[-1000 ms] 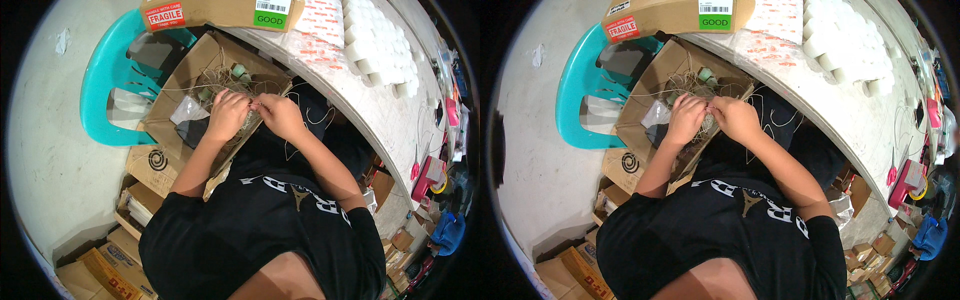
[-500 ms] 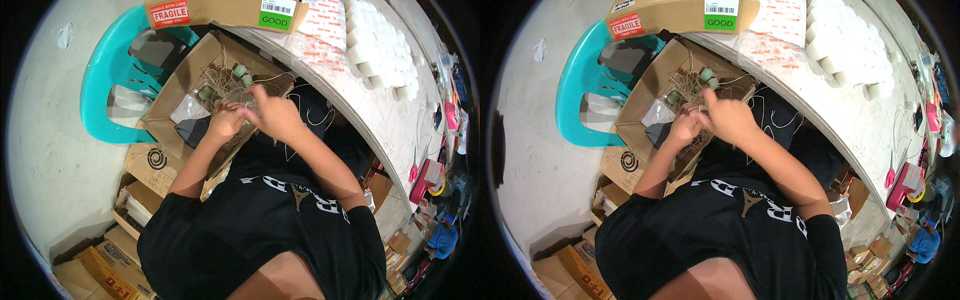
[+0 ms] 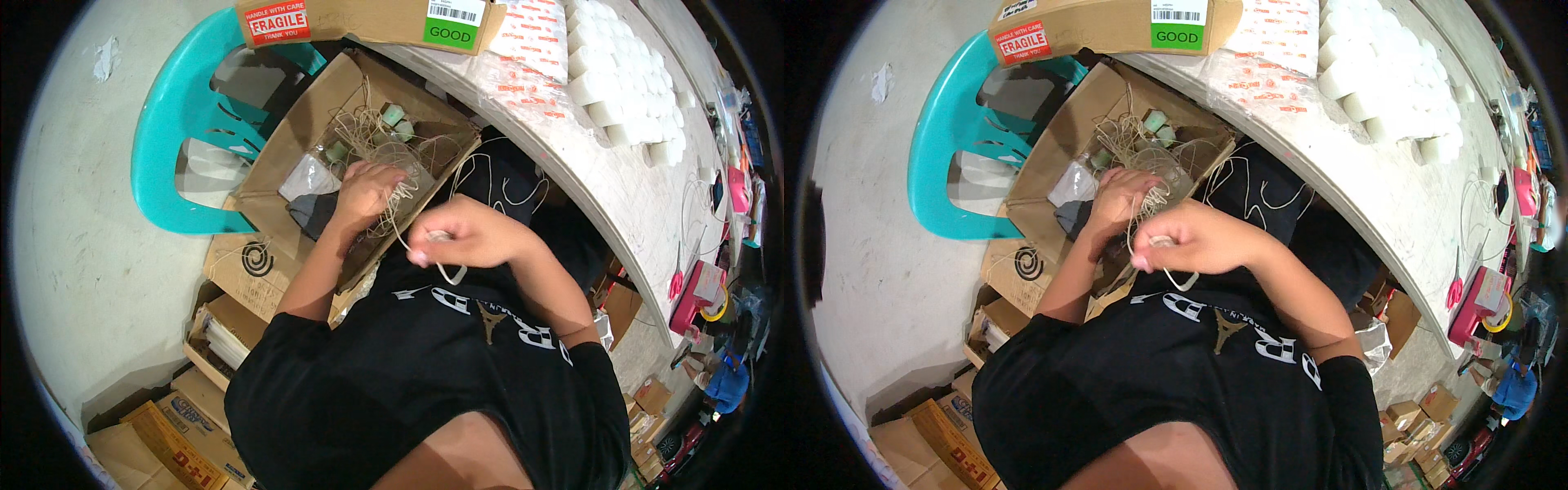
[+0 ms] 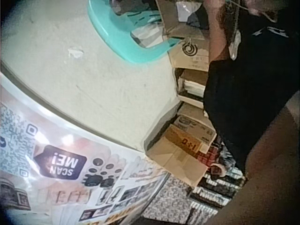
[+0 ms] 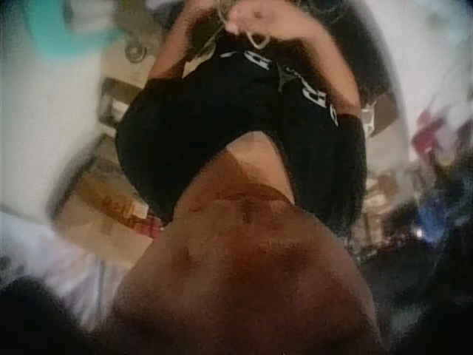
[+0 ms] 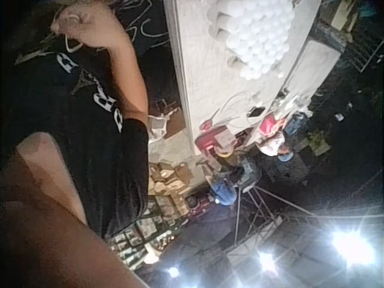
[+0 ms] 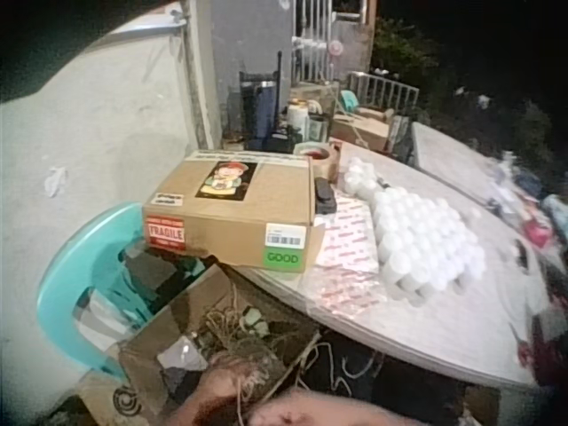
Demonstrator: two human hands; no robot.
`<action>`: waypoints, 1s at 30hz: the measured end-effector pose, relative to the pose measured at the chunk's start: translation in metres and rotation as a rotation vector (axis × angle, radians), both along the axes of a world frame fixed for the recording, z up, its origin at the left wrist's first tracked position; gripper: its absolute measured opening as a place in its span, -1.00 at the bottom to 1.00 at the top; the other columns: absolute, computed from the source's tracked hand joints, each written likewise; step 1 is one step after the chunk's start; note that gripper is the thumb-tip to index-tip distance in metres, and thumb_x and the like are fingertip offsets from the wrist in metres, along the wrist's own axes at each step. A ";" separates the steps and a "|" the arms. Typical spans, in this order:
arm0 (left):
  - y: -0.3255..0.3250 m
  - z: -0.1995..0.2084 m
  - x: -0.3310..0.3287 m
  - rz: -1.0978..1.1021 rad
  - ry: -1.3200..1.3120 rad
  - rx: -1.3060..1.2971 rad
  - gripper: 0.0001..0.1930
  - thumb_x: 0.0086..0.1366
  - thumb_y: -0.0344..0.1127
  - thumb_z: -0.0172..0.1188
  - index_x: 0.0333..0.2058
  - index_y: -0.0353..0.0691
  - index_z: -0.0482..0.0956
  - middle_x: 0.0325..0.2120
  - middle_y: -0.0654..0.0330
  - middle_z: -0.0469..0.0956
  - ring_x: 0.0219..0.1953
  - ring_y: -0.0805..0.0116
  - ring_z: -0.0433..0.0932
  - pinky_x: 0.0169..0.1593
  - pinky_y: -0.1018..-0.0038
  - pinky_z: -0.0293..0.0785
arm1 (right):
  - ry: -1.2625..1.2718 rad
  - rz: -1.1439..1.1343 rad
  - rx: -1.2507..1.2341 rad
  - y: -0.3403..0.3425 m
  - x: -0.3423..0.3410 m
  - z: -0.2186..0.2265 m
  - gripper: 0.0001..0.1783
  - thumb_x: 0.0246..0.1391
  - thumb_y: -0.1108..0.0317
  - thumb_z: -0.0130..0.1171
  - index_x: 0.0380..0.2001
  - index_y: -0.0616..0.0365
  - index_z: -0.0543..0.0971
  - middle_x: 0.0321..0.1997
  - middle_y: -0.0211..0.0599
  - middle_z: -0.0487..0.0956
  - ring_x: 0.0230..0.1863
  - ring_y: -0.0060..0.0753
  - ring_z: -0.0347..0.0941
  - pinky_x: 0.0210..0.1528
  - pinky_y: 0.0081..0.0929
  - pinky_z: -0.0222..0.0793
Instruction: The person untangles a bundle of white wicks, cuts a length with scissors, and inserts the wick into a white cylindrical candle. The person then trims the wick and places the finished candle on the table with others.
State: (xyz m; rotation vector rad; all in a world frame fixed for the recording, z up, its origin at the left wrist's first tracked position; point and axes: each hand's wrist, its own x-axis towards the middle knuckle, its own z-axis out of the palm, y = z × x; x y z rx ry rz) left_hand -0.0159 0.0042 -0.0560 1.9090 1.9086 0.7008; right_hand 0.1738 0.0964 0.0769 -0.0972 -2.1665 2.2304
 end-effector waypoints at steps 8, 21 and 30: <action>-0.006 -0.012 -0.017 0.078 0.183 -0.081 -0.74 0.34 -0.18 -0.08 -0.19 -0.11 0.56 -0.19 0.23 0.54 -0.11 0.23 0.47 0.11 0.27 0.17 | 0.328 0.322 -0.236 0.022 0.045 0.041 -0.80 0.04 0.37 0.24 -0.56 0.28 0.55 -0.60 -0.29 0.53 -0.62 -0.47 0.43 -0.59 -0.54 0.22; 0.011 0.076 0.052 -0.152 -0.320 0.829 -0.46 0.37 0.14 -0.27 -0.16 -0.22 0.49 -0.44 0.19 0.46 -0.57 0.36 0.44 -0.55 0.49 0.33 | -0.013 -0.421 0.190 -0.005 0.017 -0.024 -0.59 0.27 0.11 -0.15 -0.34 0.28 0.48 -0.37 -0.09 0.51 -0.31 -0.05 0.41 -0.15 -0.29 0.30; 0.013 0.079 0.062 -0.121 -0.332 0.753 -0.57 0.40 0.00 -0.21 -0.41 -0.22 0.45 -0.59 0.19 0.41 -0.63 0.26 0.39 -0.58 0.40 0.23 | -0.159 -0.375 -0.417 0.002 0.042 0.003 -0.79 0.19 0.36 0.05 -0.15 0.22 0.49 -0.52 -0.57 0.38 -0.51 -0.74 0.26 -0.42 -0.74 0.22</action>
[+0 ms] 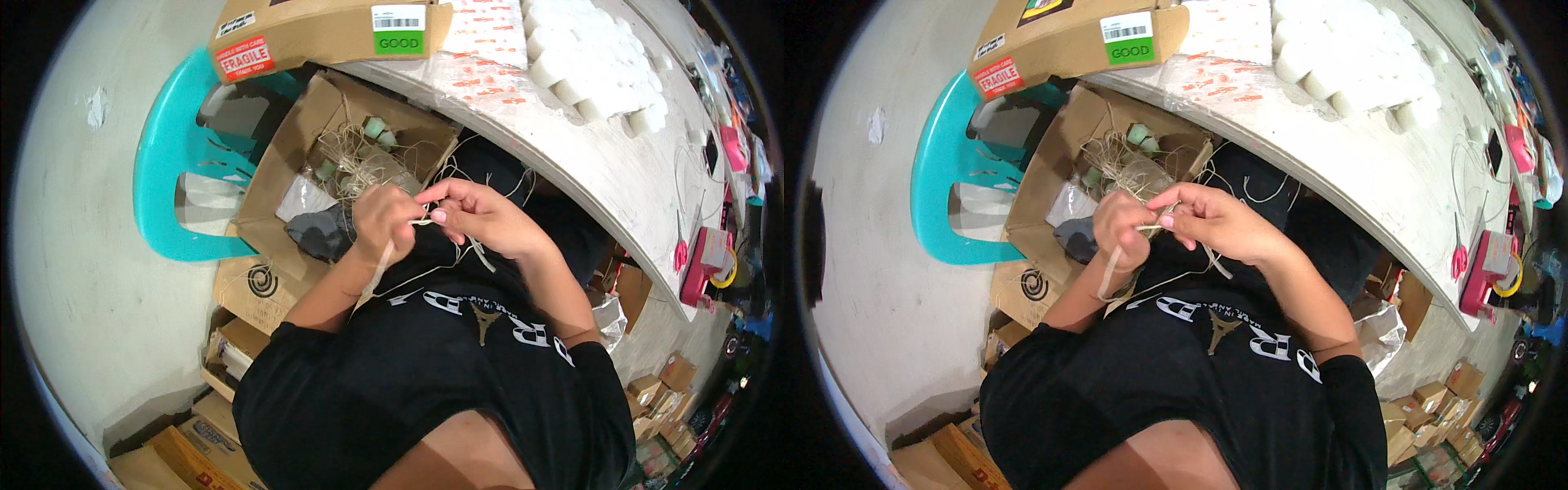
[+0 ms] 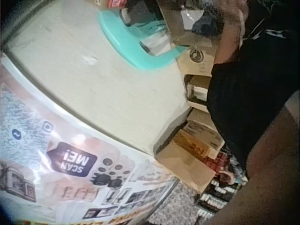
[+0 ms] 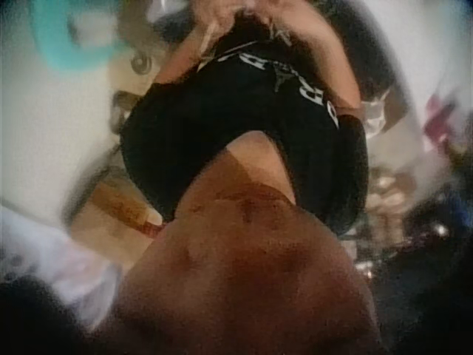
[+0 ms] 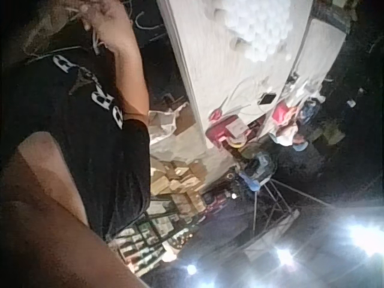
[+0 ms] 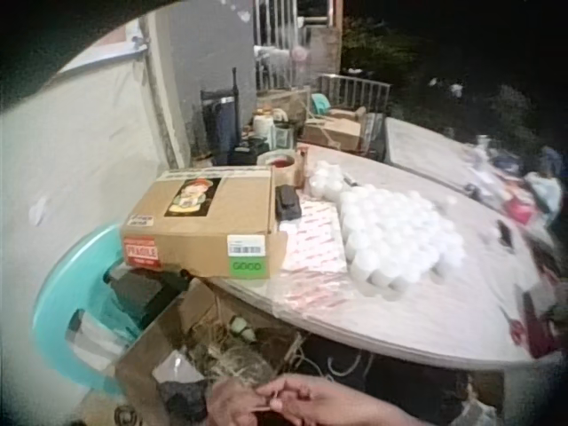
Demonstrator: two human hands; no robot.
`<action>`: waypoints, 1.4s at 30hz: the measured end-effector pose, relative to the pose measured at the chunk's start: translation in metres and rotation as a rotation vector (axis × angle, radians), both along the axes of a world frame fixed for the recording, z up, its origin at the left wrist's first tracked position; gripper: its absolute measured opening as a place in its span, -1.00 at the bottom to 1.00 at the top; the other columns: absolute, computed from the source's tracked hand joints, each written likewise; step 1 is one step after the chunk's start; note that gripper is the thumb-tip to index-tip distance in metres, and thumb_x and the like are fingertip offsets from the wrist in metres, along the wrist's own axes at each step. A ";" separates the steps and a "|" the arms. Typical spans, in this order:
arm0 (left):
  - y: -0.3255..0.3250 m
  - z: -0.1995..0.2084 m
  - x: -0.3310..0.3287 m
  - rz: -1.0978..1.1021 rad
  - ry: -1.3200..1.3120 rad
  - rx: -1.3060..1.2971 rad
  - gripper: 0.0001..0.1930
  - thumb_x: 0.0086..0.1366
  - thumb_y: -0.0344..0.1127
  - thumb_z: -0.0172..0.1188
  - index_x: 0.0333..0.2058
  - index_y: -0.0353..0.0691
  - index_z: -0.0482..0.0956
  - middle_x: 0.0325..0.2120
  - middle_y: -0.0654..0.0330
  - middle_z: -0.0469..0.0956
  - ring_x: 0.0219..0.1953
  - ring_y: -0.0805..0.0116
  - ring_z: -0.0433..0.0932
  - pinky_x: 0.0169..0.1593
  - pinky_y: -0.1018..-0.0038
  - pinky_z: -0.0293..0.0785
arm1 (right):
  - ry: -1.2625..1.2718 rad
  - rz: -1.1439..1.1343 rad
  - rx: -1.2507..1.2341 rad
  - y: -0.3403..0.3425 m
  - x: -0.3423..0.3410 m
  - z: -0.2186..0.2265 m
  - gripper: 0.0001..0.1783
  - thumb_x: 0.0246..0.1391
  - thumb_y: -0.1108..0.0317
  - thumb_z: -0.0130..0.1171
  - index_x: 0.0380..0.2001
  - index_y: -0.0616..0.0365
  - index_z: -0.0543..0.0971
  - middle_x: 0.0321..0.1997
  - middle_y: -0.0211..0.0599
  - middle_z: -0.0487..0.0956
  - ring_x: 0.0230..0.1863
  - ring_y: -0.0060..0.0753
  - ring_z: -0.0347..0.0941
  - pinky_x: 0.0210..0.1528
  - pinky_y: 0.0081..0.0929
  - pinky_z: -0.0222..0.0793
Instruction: The person untangles a bundle of white wicks, cuts a length with scissors, and inserts the wick into a white cylindrical candle. The person then trims the wick and places the finished candle on the table with others.
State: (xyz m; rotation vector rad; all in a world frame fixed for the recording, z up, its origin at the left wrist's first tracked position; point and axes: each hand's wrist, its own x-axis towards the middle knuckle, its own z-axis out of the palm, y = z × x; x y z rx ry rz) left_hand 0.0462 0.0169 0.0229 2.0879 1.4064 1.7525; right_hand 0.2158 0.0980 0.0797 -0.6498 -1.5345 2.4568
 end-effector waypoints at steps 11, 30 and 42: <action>0.031 0.026 0.050 -0.377 -0.675 -0.552 -0.60 0.45 -0.04 -0.31 -0.20 -0.27 0.36 -0.66 0.24 0.39 -0.63 0.55 0.33 -0.53 0.63 0.28 | 0.407 -0.403 -0.194 0.015 0.099 0.017 -0.67 0.16 0.43 0.02 -0.02 0.32 0.44 -0.15 -0.16 0.57 -0.14 -0.49 0.47 0.01 -0.56 0.34; 0.107 0.099 0.176 -0.792 -0.134 -0.612 -0.75 0.36 -0.33 -0.06 -0.09 -0.33 0.42 -0.21 0.03 0.48 -0.25 0.34 0.52 -0.13 0.44 0.42 | 0.011 -0.992 0.470 -0.006 0.176 0.035 -0.79 0.23 0.37 -0.02 -0.18 0.24 0.52 -0.42 -0.43 0.52 -0.38 -0.67 0.41 -0.30 -0.70 0.35; 0.138 0.080 0.189 -0.789 -0.136 -0.886 -0.74 0.40 -0.18 -0.08 -0.21 -0.29 0.40 -0.67 0.41 0.25 -0.70 0.67 0.18 -0.63 0.68 0.19 | -1.323 -1.457 1.579 0.026 0.310 0.027 -0.62 -0.01 0.44 0.11 -0.07 0.26 0.42 -0.03 0.06 0.43 0.02 0.06 0.34 0.06 -0.17 0.25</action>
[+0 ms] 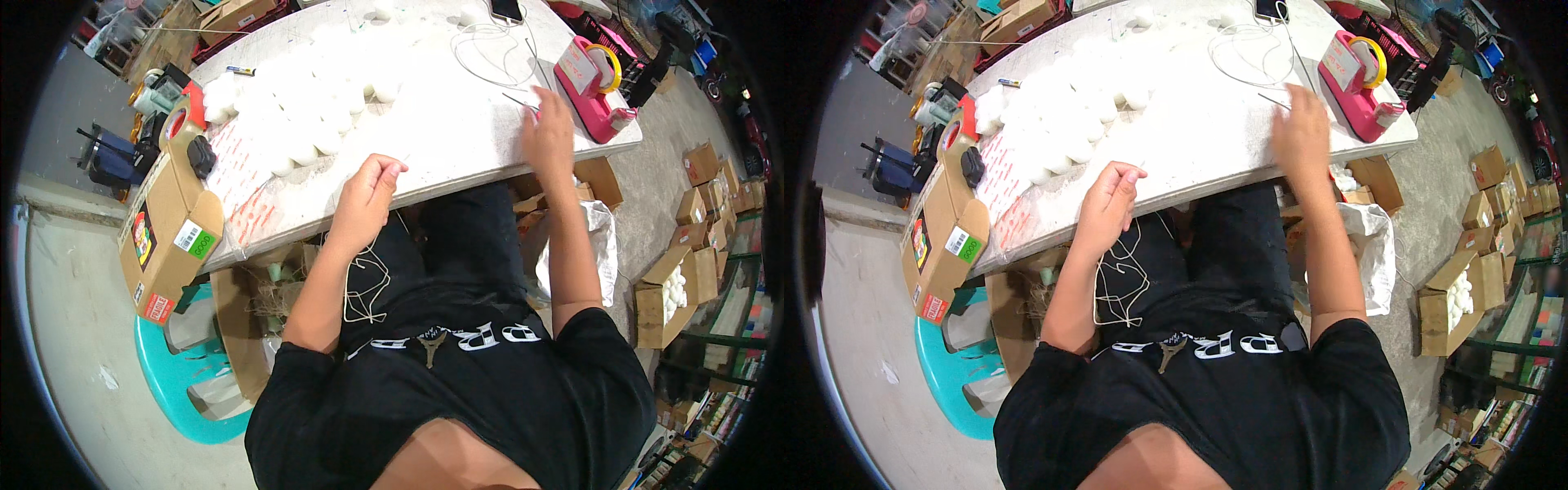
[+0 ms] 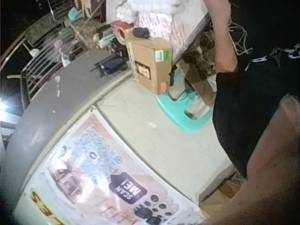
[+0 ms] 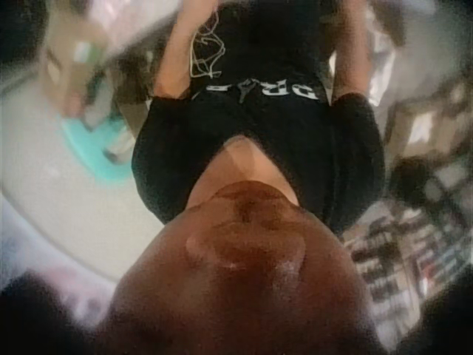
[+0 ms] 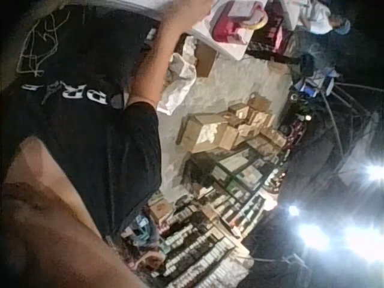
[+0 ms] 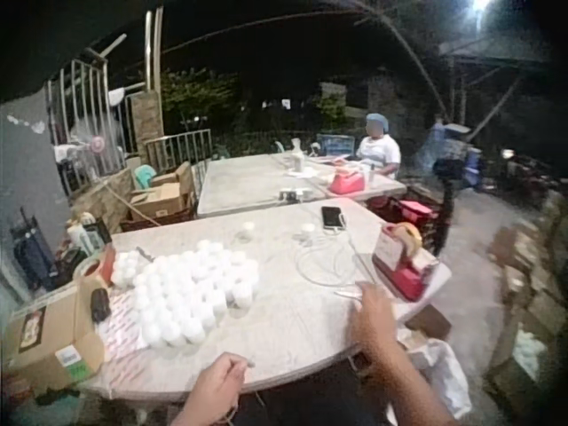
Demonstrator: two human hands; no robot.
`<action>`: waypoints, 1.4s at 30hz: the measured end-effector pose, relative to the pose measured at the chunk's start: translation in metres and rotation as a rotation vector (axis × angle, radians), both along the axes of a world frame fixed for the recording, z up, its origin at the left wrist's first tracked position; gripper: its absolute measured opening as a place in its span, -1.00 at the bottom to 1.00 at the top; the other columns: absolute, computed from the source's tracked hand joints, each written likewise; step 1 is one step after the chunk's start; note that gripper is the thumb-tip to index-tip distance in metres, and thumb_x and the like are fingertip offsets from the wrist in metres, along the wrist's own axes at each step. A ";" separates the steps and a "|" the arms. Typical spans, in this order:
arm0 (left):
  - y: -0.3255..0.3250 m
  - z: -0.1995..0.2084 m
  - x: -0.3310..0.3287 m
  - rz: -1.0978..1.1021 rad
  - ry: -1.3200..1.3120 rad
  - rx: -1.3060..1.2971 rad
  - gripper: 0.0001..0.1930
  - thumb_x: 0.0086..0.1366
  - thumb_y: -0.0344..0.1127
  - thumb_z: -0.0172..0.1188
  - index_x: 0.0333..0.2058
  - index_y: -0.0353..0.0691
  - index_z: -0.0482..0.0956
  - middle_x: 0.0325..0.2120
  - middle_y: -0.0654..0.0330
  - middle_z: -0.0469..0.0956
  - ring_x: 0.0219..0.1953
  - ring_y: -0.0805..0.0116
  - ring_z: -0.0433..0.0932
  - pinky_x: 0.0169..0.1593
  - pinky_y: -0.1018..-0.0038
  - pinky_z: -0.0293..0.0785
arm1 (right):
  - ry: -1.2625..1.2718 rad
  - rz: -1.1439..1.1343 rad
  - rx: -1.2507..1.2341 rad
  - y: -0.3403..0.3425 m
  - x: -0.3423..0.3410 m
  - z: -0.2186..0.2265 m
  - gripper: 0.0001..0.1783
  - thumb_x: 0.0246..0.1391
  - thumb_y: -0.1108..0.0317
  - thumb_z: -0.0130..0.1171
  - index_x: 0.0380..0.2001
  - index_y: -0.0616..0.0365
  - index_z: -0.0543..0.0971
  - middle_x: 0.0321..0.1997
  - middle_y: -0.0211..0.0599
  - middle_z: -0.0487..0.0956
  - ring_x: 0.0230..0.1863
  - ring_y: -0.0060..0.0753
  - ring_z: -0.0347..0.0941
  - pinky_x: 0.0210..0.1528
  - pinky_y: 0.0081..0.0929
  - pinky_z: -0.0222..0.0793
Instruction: The person untangles a bundle of white wicks, cuts a length with scissors, and inserts the wick into a white cylindrical candle. The person then trims the wick and places the finished candle on the table with others.
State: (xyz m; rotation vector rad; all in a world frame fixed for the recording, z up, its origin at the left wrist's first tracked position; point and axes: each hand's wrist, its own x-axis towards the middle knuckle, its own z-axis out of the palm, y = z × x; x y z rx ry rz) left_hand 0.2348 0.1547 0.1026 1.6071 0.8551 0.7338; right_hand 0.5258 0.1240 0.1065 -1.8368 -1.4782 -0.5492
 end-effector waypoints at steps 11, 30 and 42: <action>0.013 0.003 0.002 0.056 -0.319 -0.355 -0.76 0.39 -0.21 -0.09 -0.12 -0.26 0.36 -0.64 0.42 0.21 -0.69 0.73 0.07 -0.70 0.76 0.04 | 0.052 0.075 -0.524 -0.017 0.023 0.012 -0.63 -0.07 0.43 0.06 -0.11 0.23 0.53 -0.20 0.08 0.49 -0.13 0.04 0.43 -0.06 -0.23 0.35; 0.044 0.001 -0.009 0.402 -0.461 -0.067 -0.73 0.33 -0.19 0.08 -0.18 -0.30 0.54 -0.59 0.42 0.32 -0.67 0.77 0.10 -0.64 0.75 0.00 | 0.749 0.971 -0.411 0.045 -0.116 0.008 -0.61 -0.05 0.44 0.21 -0.09 0.19 0.44 -0.38 -0.29 0.51 -0.31 -0.47 0.41 -0.17 -0.53 0.35; 0.048 -0.020 -0.020 0.460 -0.275 0.223 -0.81 0.30 -0.30 0.12 -0.33 -0.34 0.56 -0.55 0.39 0.42 -0.54 0.66 0.28 -0.46 0.66 0.22 | 0.671 0.984 -0.381 0.043 -0.118 0.004 -0.61 -0.17 0.37 0.34 -0.24 0.30 0.52 -0.53 -0.26 0.54 -0.50 -0.51 0.45 -0.40 -0.58 0.39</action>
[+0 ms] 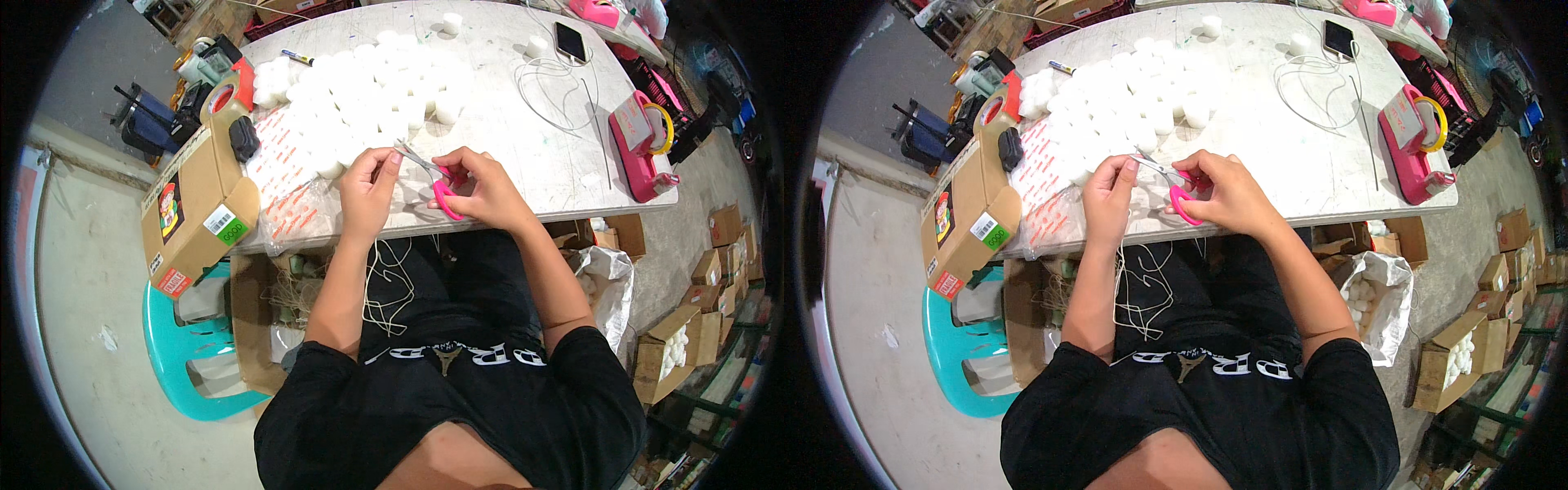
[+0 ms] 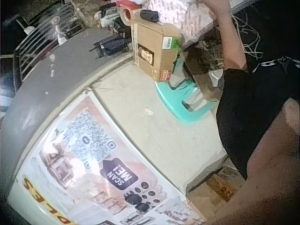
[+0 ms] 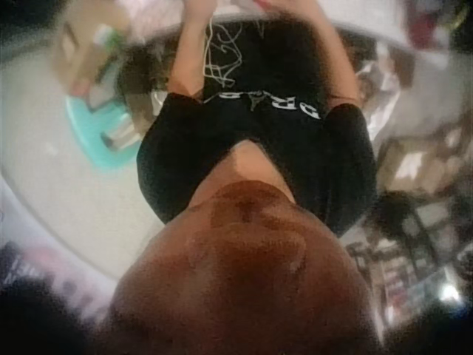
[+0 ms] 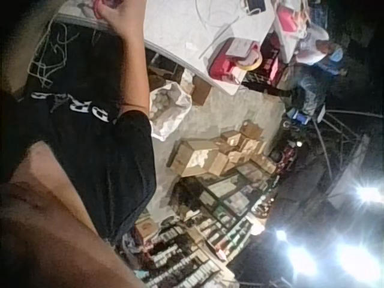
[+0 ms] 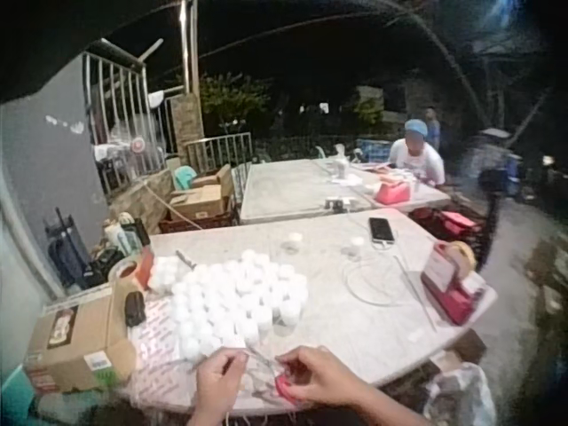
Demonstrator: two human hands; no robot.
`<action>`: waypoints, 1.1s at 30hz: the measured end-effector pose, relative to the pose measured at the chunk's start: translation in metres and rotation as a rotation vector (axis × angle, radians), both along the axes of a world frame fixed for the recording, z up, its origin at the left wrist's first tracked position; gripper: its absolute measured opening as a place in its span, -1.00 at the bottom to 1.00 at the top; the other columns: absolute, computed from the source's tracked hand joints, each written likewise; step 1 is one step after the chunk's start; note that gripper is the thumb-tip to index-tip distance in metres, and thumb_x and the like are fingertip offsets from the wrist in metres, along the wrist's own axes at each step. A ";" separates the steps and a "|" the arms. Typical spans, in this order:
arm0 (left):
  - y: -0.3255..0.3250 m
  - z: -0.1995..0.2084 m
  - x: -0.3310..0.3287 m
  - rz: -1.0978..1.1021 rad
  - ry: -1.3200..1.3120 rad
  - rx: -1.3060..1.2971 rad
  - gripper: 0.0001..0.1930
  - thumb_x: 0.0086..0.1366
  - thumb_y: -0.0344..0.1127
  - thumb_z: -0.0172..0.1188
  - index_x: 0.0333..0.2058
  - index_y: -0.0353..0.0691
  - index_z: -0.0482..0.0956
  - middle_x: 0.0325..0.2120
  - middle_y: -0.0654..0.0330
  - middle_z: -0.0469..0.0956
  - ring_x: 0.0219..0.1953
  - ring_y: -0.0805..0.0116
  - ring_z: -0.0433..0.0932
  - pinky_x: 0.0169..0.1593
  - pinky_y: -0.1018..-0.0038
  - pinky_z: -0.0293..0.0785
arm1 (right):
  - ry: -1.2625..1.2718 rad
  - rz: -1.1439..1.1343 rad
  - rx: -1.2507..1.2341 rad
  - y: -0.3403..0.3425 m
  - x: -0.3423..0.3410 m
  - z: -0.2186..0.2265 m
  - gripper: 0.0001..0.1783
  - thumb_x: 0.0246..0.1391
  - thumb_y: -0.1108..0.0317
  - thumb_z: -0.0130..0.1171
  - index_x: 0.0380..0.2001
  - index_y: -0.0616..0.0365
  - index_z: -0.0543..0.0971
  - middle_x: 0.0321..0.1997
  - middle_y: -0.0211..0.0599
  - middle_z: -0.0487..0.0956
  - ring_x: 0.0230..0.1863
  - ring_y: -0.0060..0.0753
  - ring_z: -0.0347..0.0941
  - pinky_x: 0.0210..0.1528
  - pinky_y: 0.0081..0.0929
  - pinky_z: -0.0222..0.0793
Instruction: The person untangles a bundle of white wicks, cuts a length with scissors, and inserts the wick into a white cylindrical candle. The person then trims the wick and places the finished candle on the table with others.
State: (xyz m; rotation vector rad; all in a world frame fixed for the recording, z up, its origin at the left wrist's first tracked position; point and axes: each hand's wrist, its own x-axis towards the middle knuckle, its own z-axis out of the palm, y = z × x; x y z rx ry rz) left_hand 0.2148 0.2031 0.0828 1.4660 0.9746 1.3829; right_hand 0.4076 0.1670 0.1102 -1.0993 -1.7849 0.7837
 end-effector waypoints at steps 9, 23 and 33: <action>-0.007 0.009 0.001 -0.031 0.255 0.125 -0.87 0.21 -0.39 0.18 -0.41 -0.36 0.56 -0.58 0.27 0.47 -0.57 0.62 0.34 -0.49 0.62 0.27 | -0.148 -0.035 -0.088 -0.006 0.019 0.002 -0.66 -0.23 0.37 0.35 -0.28 0.18 0.59 -0.55 -0.28 0.54 -0.50 -0.47 0.42 -0.31 -0.52 0.32; -0.003 0.005 0.000 -0.140 0.198 0.034 -0.86 0.21 -0.37 0.20 -0.37 -0.36 0.59 -0.54 0.25 0.52 -0.49 0.57 0.42 -0.39 0.61 0.35 | -0.096 0.017 -0.150 -0.014 0.017 0.010 -0.69 -0.18 0.31 0.38 -0.39 0.25 0.52 -0.65 -0.34 0.47 -0.60 -0.60 0.37 -0.53 -0.61 0.26; -0.005 0.011 -0.001 -0.164 0.330 0.143 -0.88 0.16 -0.40 0.22 -0.44 -0.36 0.58 -0.58 0.21 0.49 -0.55 0.51 0.39 -0.47 0.57 0.28 | -0.170 -0.008 -0.154 -0.010 0.012 0.009 -0.49 -0.38 0.17 0.50 -0.36 0.19 0.51 -0.60 -0.46 0.40 -0.52 -0.60 0.27 -0.45 -0.62 0.18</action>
